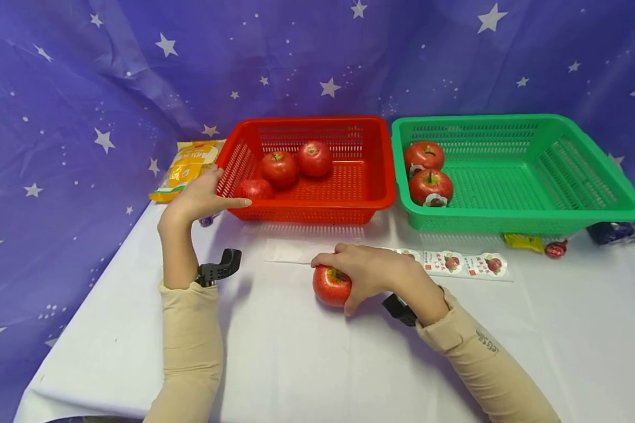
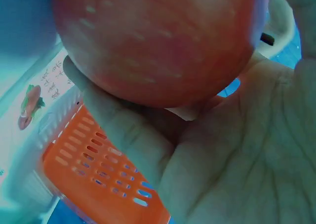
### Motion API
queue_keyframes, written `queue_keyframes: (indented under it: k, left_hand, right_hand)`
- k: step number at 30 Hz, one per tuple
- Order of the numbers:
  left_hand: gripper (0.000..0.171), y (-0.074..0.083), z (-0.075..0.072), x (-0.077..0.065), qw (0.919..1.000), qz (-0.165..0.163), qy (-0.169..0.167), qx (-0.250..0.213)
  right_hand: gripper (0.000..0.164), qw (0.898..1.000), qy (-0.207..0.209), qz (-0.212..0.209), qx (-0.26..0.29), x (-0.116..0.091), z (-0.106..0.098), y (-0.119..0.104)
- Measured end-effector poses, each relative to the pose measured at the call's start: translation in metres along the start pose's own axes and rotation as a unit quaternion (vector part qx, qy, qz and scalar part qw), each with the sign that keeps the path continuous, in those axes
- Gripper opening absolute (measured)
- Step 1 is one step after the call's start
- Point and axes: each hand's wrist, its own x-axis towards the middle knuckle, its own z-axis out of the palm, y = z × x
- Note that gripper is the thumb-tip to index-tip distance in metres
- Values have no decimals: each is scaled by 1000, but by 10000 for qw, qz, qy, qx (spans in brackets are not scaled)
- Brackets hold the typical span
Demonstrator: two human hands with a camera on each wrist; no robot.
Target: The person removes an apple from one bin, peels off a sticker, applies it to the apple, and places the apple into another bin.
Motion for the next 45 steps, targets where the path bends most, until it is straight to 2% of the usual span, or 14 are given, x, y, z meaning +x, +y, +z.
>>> queue_keyframes:
  k: [4, 7, 9, 11, 14, 19, 24, 26, 29, 31, 33, 37, 40, 45]
  left_hand:
    - [94, 47, 9, -16, 9912, 1258, -7, 412]
    - [84, 84, 32, -24, 9730, 2103, -668, 675]
    - [75, 103, 52, -26, 9583, 2327, -1316, 1009]
    - [65, 116, 70, -24, 9432, 2301, -1924, 1428]
    - [54, 127, 89, -21, 9270, 2162, -2363, 1951]
    - [47, 132, 101, -21, 9163, 2239, -2366, 2329]
    - [53, 137, 106, -20, 9122, 2564, -2402, 2107]
    - [60, 135, 106, -15, 9183, 2595, -2401, 1780]
    - [64, 125, 105, -1, 9380, 2443, -2150, 1192]
    - [56, 116, 104, 10, 9483, 2318, -1946, 953]
    - [41, 108, 105, 19, 9520, 2267, -1867, 865]
    - [12, 100, 108, 32, 9369, 2572, -2255, 731]
    - [16, 98, 105, 34, 9250, 2816, -2546, 159]
    - [11, 98, 97, 31, 9067, 3098, -2688, -987]
  right_hand:
    - [90, 9992, 238, -40, 305, -9, -13, 8]
    - [84, 9977, 588, 45, 325, -21, -28, 20]
    - [77, 9965, 758, 191, 293, -27, -35, 30]
    - [67, 9958, 770, 447, 234, -28, -38, 40]
    - [56, 9961, 591, 642, 146, -20, -35, 54]
    - [46, 9971, 468, 579, -176, 1, -18, 70]
    - [25, 9961, 670, 497, -295, 10, -9, 74]
    - [27, 9967, 628, 492, -126, 10, -9, 74]
    - [26, 9967, 673, 426, 132, 5, -13, 74]
    - [24, 9956, 840, 307, 265, 1, -18, 75]
    - [21, 9935, 1040, 232, 398, -5, -23, 74]
    - [18, 9895, 1305, 317, 532, -14, -32, 66]
    - [16, 9873, 1562, 174, 224, -17, -35, 53]
    - [3, 9801, 1960, -300, -79, -20, -37, 32]
